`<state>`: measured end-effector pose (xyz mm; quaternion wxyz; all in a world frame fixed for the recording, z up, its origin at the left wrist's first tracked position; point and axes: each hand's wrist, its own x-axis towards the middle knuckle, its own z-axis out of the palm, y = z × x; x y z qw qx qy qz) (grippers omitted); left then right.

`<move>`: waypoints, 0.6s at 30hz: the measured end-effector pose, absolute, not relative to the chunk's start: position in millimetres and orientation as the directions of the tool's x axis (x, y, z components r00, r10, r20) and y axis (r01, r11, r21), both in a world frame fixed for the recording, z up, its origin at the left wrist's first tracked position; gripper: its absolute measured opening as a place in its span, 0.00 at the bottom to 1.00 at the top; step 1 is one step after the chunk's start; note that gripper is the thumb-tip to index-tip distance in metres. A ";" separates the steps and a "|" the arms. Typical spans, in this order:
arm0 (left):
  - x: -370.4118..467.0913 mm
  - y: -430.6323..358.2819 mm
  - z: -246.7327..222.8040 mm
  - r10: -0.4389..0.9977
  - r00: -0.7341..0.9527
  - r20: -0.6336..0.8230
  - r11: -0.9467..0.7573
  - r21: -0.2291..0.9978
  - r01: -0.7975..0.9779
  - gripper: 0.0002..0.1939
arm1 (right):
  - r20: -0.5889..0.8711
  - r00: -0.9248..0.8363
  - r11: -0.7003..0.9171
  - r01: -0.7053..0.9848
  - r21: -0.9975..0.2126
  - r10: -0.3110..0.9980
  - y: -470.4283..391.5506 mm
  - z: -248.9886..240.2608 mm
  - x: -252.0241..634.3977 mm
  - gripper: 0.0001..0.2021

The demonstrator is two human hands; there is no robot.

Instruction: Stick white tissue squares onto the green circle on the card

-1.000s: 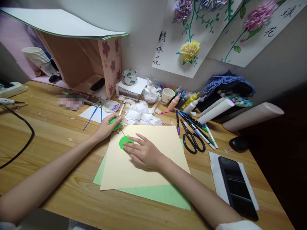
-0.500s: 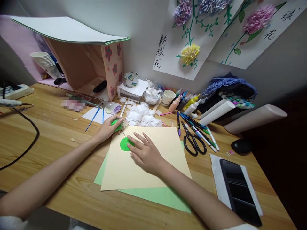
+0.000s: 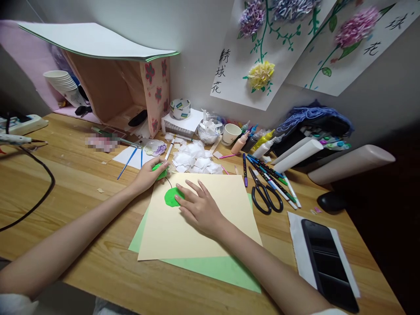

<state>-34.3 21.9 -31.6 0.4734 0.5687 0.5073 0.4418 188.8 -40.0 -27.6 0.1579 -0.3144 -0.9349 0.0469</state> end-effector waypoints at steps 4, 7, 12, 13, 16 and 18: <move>-34.3 22.6 -32.6 0.995 0.096 0.030 -0.045 0.986 0.159 0.18 | 0.182 -0.755 0.775 0.599 -0.202 0.631 -39.2 -27.1 188.0 0.22; -34.0 22.3 -32.2 0.996 0.086 0.039 -0.054 0.984 0.171 0.18 | 0.145 -0.740 0.750 0.624 -0.217 0.657 -39.1 -26.2 187.1 0.23; -33.9 22.1 -31.5 0.996 0.085 0.039 -0.053 0.984 0.172 0.18 | 0.114 -0.770 0.772 0.595 -0.223 0.627 -38.9 -24.3 187.6 0.23; -33.8 22.1 -31.4 0.996 0.082 0.038 -0.051 0.984 0.170 0.18 | 0.111 -0.776 0.776 0.588 -0.229 0.621 -38.7 -24.0 187.8 0.23; -33.8 22.0 -30.6 0.997 0.078 0.025 -0.037 0.986 0.163 0.18 | 0.106 -0.792 0.787 0.563 -0.251 0.601 -38.5 -23.7 188.2 0.24; -33.8 21.6 -29.5 0.996 0.080 0.024 -0.037 0.986 0.165 0.18 | 0.088 -0.808 0.795 0.544 -0.268 0.582 -38.4 -23.8 188.2 0.25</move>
